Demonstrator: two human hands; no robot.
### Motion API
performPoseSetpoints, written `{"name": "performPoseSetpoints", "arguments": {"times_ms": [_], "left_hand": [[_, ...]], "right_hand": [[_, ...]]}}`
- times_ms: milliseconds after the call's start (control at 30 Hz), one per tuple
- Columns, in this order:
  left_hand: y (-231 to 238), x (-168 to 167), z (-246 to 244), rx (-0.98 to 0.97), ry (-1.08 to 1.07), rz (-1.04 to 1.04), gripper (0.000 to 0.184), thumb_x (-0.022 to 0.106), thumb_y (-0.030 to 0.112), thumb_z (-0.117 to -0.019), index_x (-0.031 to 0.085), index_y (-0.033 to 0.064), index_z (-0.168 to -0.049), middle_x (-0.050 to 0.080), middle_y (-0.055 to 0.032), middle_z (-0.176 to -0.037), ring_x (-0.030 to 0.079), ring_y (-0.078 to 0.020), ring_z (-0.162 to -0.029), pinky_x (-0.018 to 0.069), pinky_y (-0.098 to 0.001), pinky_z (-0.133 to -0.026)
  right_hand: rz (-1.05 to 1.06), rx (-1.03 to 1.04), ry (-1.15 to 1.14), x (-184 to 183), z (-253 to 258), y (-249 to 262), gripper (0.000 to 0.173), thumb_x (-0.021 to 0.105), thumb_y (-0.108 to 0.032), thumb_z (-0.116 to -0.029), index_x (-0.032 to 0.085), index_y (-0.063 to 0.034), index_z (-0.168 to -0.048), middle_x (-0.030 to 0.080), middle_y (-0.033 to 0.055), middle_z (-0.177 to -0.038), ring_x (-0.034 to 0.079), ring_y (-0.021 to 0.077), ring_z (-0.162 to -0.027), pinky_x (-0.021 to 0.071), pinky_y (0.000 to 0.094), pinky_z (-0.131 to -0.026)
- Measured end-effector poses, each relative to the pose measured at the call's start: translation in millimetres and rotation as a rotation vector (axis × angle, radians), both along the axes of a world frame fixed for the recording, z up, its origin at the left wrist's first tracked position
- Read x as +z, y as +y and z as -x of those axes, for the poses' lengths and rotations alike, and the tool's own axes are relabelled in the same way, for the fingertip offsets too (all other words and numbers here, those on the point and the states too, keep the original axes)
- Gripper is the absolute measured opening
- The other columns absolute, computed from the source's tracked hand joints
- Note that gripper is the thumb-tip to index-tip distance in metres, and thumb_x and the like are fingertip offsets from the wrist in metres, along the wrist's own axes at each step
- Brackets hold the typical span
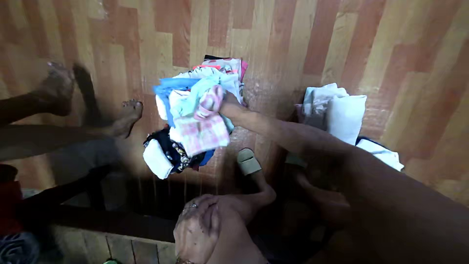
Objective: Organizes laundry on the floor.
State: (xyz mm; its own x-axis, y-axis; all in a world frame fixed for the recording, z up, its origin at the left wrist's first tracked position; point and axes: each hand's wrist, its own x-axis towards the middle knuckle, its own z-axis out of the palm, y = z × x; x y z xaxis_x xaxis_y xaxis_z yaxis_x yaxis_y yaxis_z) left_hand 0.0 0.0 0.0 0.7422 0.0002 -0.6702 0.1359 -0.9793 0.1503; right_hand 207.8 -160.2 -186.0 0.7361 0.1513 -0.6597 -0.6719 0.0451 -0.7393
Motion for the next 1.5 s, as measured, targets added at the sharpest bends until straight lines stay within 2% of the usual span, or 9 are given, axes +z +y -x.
{"name": "performPoseSetpoints", "arguments": {"times_ms": [133,367,600,767,933,1067,1133,1267,1500], "left_hand": [[6,-8,4,-0.030,-0.070,0.006,0.033,0.052,0.037,-0.0969,0.079,0.0218,-0.109,0.074,0.0005,-0.123,0.067,-0.0277,-0.119,0.0553,-0.0530,-0.092],[9,-10,12,-0.055,-0.123,0.000,0.027,0.056,0.032,-0.0935,0.079,0.0230,-0.105,0.074,0.0040,-0.119,0.068,-0.0223,-0.116,0.0574,-0.0469,-0.090],[7,-2,10,-0.011,0.004,-0.028,0.028,0.055,0.032,-0.0970,0.078,0.0243,-0.112,0.072,0.0050,-0.124,0.065,-0.0196,-0.121,0.0536,-0.0453,-0.098],[4,4,-2,0.006,0.166,-0.069,0.032,0.051,0.034,-0.1011,0.073,0.0250,-0.123,0.068,0.0028,-0.132,0.061,-0.0201,-0.127,0.0490,-0.0462,-0.104],[-3,14,-5,0.071,0.246,-0.085,0.037,0.048,0.043,-0.1018,0.071,0.0278,-0.126,0.068,0.0005,-0.131,0.062,-0.0214,-0.124,0.0506,-0.0497,-0.103],[3,17,8,0.109,0.163,-0.039,0.038,0.051,0.047,-0.0978,0.073,0.0235,-0.120,0.071,-0.0060,-0.123,0.065,-0.0285,-0.119,0.0507,-0.0594,-0.098],[3,14,17,0.119,0.103,-0.015,0.037,0.055,0.048,-0.0949,0.074,0.0215,-0.114,0.071,-0.0091,-0.120,0.066,-0.0326,-0.115,0.0530,-0.0633,-0.091],[-7,21,34,0.076,0.028,0.000,0.041,0.058,0.047,-0.0937,0.074,0.0136,-0.112,0.070,-0.0149,-0.119,0.064,-0.0366,-0.117,0.0505,-0.0634,-0.095],[-23,39,68,0.040,-0.107,-0.031,0.040,0.053,0.040,-0.0987,0.072,0.0086,-0.116,0.067,-0.0186,-0.125,0.058,-0.0411,-0.124,0.0460,-0.0641,-0.102]], "right_hand": [[0.414,0.022,0.114,-88,-16,25,0.083,0.084,-0.031,-0.0775,0.046,0.0008,-0.144,0.063,0.0278,-0.127,0.063,0.0436,-0.118,0.0522,0.0642,-0.095],[0.340,0.048,0.210,-81,-29,23,0.083,0.083,-0.027,-0.0807,0.041,0.0005,-0.148,0.060,0.0294,-0.132,0.059,0.0443,-0.123,0.0492,0.0639,-0.098],[0.090,-0.127,0.209,-68,-25,12,0.132,0.095,-0.057,-0.0571,0.024,-0.0131,-0.159,0.049,0.0276,-0.146,0.055,0.0413,-0.129,0.0508,0.0618,-0.101],[0.171,-0.149,0.222,-23,-10,-4,0.121,0.090,-0.055,-0.0681,0.024,-0.0183,-0.162,0.041,0.0273,-0.154,0.046,0.0465,-0.136,0.0456,0.0695,-0.100],[0.343,-0.234,-0.044,-39,45,-46,0.080,0.079,-0.049,-0.0857,0.050,-0.0089,-0.149,0.058,0.0183,-0.143,0.057,0.0329,-0.130,0.0486,0.0552,-0.107],[0.513,0.303,-0.437,-25,141,-93,0.050,0.048,-0.031,-0.1075,0.051,0.0058,-0.142,0.061,0.0305,-0.131,0.064,0.0418,-0.115,0.0547,0.0566,-0.094],[0.549,0.548,-0.412,26,174,-107,0.044,0.047,-0.022,-0.1068,0.053,0.0083,-0.139,0.061,0.0332,-0.128,0.064,0.0453,-0.114,0.0547,0.0612,-0.092],[0.226,0.063,0.110,120,171,-47,0.047,0.046,-0.024,-0.1095,0.042,0.0010,-0.149,0.052,0.0239,-0.144,0.058,0.0326,-0.123,0.0498,0.0493,-0.100],[0.145,0.431,-0.563,224,218,-48,0.032,0.061,-0.013,-0.1018,0.062,0.0004,-0.131,0.071,0.0198,-0.109,0.071,0.0289,-0.091,0.0592,0.0486,-0.085]]}}
